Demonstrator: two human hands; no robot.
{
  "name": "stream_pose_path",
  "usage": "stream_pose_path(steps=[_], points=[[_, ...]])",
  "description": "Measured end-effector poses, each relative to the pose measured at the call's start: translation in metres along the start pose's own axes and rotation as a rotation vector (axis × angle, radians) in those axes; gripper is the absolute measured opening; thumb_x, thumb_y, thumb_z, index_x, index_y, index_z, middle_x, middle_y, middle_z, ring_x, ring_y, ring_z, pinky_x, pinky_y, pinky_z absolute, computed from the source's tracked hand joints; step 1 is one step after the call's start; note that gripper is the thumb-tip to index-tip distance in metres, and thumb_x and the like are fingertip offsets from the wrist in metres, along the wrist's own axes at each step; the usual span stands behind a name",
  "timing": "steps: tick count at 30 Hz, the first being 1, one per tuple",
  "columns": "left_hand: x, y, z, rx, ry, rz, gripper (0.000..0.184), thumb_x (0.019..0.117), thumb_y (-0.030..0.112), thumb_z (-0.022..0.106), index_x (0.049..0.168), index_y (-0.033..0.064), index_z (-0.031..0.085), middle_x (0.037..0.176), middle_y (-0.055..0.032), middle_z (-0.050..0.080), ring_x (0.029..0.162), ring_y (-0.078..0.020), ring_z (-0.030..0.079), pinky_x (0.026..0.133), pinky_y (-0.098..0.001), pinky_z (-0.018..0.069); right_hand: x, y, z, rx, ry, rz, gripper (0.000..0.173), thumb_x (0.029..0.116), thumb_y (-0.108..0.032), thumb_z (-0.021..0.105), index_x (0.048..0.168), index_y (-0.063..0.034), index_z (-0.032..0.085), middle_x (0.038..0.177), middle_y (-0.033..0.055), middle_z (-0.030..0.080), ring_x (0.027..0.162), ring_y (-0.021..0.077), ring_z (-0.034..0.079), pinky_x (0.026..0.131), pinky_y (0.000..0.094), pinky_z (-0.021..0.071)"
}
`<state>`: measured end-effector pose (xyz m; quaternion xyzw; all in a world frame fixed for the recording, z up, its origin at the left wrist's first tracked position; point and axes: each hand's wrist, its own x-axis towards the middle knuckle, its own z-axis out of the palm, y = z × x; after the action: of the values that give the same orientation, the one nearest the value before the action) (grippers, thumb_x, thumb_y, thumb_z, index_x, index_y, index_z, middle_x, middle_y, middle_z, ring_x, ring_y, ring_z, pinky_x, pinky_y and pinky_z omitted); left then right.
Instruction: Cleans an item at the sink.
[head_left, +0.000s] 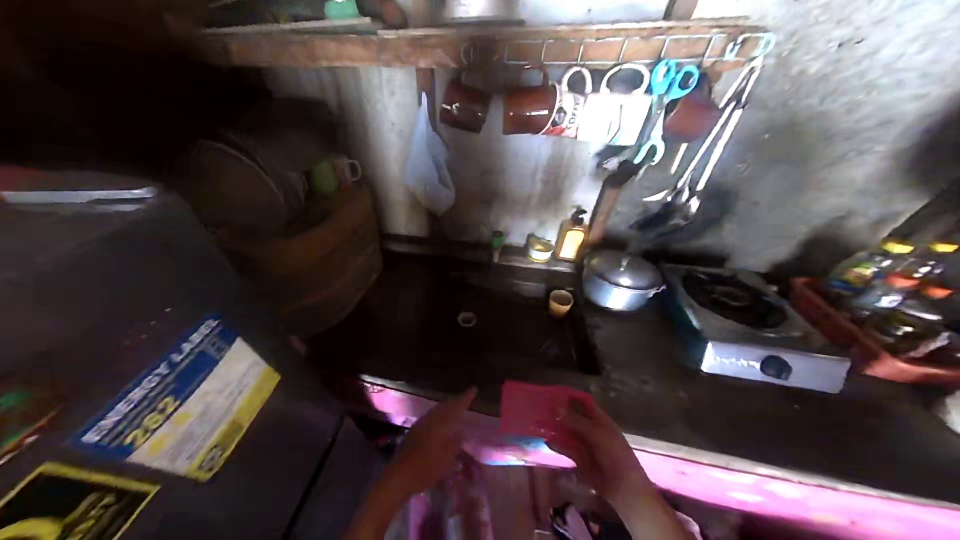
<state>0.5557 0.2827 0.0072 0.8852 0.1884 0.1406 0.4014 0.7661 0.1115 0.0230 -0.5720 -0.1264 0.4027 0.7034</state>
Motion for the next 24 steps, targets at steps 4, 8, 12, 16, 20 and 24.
stream_pose_path(steps=[4,8,12,16,20,24], points=[[0.082,-0.006,-0.047,0.083,-0.081,-0.001,0.054,0.1063,0.019,0.052,0.158,0.0136,0.039,0.137,-0.0205,0.061,0.121,-0.0321,0.063,0.106,-0.0484,0.0491,0.066,-0.003,0.006,0.015,0.024,-0.068,0.039,0.0985,0.002,0.054,0.137,-0.0012,0.049,0.106,0.0144,0.069,0.084,0.0228,0.073,0.069,0.0395,0.064],[0.174,-0.009,-0.08,0.118,-0.166,-0.006,0.056,0.1072,0.023,0.052,0.16,0.0168,0.036,0.125,-0.0202,0.066,0.109,-0.0313,0.067,0.098,-0.0474,0.0529,0.143,0.0,0.018,-0.014,0.134,-0.024,0.033,0.1011,-0.003,0.055,0.134,-0.0004,0.051,0.105,0.0157,0.066,0.081,0.0232,0.07,0.067,0.0402,0.0622],[0.277,-0.025,-0.097,0.14,-0.184,-0.026,0.054,0.106,0.027,0.055,0.156,0.0128,0.042,0.125,-0.0235,0.065,0.104,-0.0332,0.067,0.096,-0.05,0.0525,0.226,-0.001,0.034,0.11,0.224,0.035,0.03,0.1045,-0.012,0.054,0.133,-0.0025,0.052,0.104,0.0159,0.065,0.084,0.0241,0.07,0.069,0.0406,0.0618],[0.383,-0.048,-0.105,0.24,-0.13,-0.012,0.052,0.1039,0.023,0.058,0.153,0.0096,0.048,0.141,-0.0209,0.059,0.124,-0.0344,0.061,0.108,-0.0507,0.0464,0.297,-0.002,0.046,0.189,0.207,-0.001,0.033,0.1059,-0.014,0.053,0.136,-0.0007,0.051,0.109,0.0188,0.066,0.088,0.0268,0.07,0.072,0.0429,0.062],[0.475,-0.067,-0.105,0.444,-0.117,-0.028,0.06,0.1037,0.03,0.059,0.159,0.0199,0.037,0.143,-0.0255,0.055,0.129,-0.0417,0.057,0.108,-0.0567,0.045,0.344,-0.004,0.056,0.229,0.258,0.043,0.035,0.1061,-0.014,0.052,0.138,-0.0008,0.049,0.111,0.0197,0.064,0.091,0.0276,0.069,0.075,0.0441,0.0604],[0.531,-0.092,-0.095,0.686,-0.235,-0.011,0.068,0.1039,0.055,0.047,0.163,0.0308,0.026,0.154,-0.0287,0.041,0.132,-0.0496,0.051,0.104,-0.0644,0.0437,0.386,0.0,0.057,0.164,0.269,0.096,0.035,0.1062,-0.015,0.053,0.139,-0.0025,0.05,0.113,0.0204,0.064,0.091,0.0279,0.069,0.076,0.0439,0.0598]])
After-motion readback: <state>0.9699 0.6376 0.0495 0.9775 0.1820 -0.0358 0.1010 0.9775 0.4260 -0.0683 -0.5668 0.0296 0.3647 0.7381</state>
